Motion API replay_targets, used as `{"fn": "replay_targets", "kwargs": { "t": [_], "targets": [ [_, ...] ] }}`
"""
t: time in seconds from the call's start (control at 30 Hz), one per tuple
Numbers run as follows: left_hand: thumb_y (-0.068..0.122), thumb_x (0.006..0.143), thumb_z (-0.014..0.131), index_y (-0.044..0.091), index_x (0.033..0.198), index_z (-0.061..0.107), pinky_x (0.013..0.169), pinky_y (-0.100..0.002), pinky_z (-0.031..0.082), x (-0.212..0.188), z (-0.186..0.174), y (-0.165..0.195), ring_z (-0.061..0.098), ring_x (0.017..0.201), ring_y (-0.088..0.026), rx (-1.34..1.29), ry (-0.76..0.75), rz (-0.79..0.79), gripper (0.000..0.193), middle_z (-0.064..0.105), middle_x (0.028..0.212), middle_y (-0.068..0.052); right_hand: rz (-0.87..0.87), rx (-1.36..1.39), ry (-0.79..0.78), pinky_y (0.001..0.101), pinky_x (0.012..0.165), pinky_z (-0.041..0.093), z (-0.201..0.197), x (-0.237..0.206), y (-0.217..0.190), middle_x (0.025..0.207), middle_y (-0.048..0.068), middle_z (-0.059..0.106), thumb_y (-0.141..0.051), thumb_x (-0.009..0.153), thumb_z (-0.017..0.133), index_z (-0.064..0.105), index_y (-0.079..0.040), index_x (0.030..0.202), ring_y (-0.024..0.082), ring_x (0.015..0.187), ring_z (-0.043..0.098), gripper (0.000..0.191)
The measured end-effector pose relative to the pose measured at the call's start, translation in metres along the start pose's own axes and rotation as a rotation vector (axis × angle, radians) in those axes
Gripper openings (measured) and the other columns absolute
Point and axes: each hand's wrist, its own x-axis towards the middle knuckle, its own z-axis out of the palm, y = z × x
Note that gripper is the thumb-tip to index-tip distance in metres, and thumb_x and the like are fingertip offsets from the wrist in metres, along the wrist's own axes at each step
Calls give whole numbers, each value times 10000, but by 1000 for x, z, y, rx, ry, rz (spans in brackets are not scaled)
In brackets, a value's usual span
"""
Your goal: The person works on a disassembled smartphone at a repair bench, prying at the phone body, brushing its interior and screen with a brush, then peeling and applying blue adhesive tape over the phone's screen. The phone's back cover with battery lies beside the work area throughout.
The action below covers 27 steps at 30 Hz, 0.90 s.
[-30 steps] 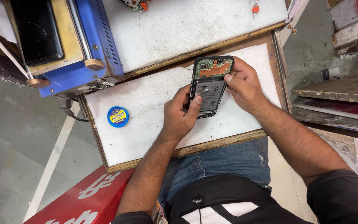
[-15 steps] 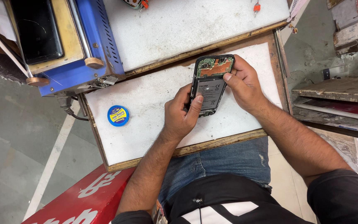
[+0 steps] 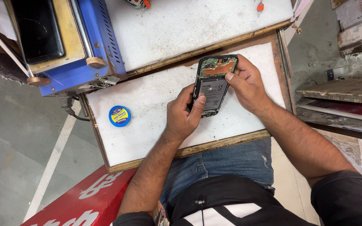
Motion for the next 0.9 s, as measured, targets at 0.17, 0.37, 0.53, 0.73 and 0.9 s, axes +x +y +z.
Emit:
{"fn": "replay_targets", "kwargs": {
  "t": [0.17,0.37,0.53,0.73,0.9],
  "targets": [
    [238,1087,564,-31,1364,558,676,-279,623,1,0,-4,766,812,-128,-14,-12,-28,387,772,911,-107,-7,-11,9,358,1062,516,0,-1,2,1184,95,681,-153,1082,563,555,-17,1275,123,1140,619,237],
    [293,1051,578,57,1427,575,738,-316,657,10,-14,-4,773,844,-176,-71,-57,-192,443,781,968,-114,99,-99,10,356,848,512,0,7,0,1039,112,633,-221,1055,593,568,-19,1304,150,961,585,322],
    [298,996,619,176,1415,616,886,-392,597,31,-67,3,764,1002,-237,242,-317,-331,436,765,1198,-103,313,-316,139,329,739,511,3,14,-14,1156,113,716,-417,1033,409,537,-128,1382,174,964,685,471],
    [299,956,672,172,1323,692,904,-381,569,66,-70,23,740,1007,-257,499,-595,-181,389,771,1148,-122,46,-283,202,334,904,594,3,18,-24,1228,128,715,-277,1145,439,553,-42,1307,212,1154,713,308],
    [323,947,689,185,1225,736,939,-425,529,61,-48,43,676,1018,-265,782,-430,-204,314,743,1080,-69,9,-385,270,269,821,589,-3,17,-20,1166,98,730,-173,1113,563,641,-34,1175,156,1086,724,171]
  ]
}}
